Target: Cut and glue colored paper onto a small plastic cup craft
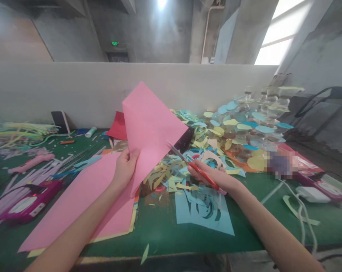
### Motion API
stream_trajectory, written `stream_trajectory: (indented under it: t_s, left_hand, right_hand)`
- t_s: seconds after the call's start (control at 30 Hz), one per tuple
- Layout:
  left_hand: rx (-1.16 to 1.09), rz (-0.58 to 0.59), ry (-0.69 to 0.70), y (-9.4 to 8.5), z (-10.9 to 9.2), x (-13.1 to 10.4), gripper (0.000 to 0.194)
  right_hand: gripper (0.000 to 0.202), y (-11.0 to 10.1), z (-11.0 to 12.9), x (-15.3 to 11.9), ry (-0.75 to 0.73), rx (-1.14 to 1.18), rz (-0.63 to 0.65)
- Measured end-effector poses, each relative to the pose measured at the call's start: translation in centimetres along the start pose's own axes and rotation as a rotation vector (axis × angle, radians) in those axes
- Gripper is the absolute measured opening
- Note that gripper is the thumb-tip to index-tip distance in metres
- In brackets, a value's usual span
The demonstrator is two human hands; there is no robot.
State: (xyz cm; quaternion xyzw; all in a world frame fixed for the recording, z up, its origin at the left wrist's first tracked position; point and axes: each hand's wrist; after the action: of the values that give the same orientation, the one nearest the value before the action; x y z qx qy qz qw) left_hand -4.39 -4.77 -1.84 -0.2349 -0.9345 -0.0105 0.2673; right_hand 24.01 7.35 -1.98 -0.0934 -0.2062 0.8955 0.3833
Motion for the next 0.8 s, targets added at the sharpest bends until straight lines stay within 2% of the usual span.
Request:
stream_trajectory:
  t_s: [0.23,0.8]
  left_hand:
    - [0.03,0.001,-0.003,0.1,-0.4,-0.4,0.04]
    - [0.002,0.015,-0.027,0.1,-0.3,-0.5,0.044]
  right_hand:
    - [0.044,0.0,-1.4,0.4,-0.012,0.082,0.007]
    - [0.042,0.1,-0.7,0.3,0.013,0.164,0.034]
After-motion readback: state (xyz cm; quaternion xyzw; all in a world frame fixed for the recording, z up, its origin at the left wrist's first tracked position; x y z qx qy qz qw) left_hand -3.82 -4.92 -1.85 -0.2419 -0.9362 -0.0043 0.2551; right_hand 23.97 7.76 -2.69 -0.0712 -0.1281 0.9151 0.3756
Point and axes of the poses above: each hand's wrist, its own x-axis towards the middle knuckle, its own y-axis out of the palm, z = x × y, and after that the axes turned 14 degrees about -z, right-handed
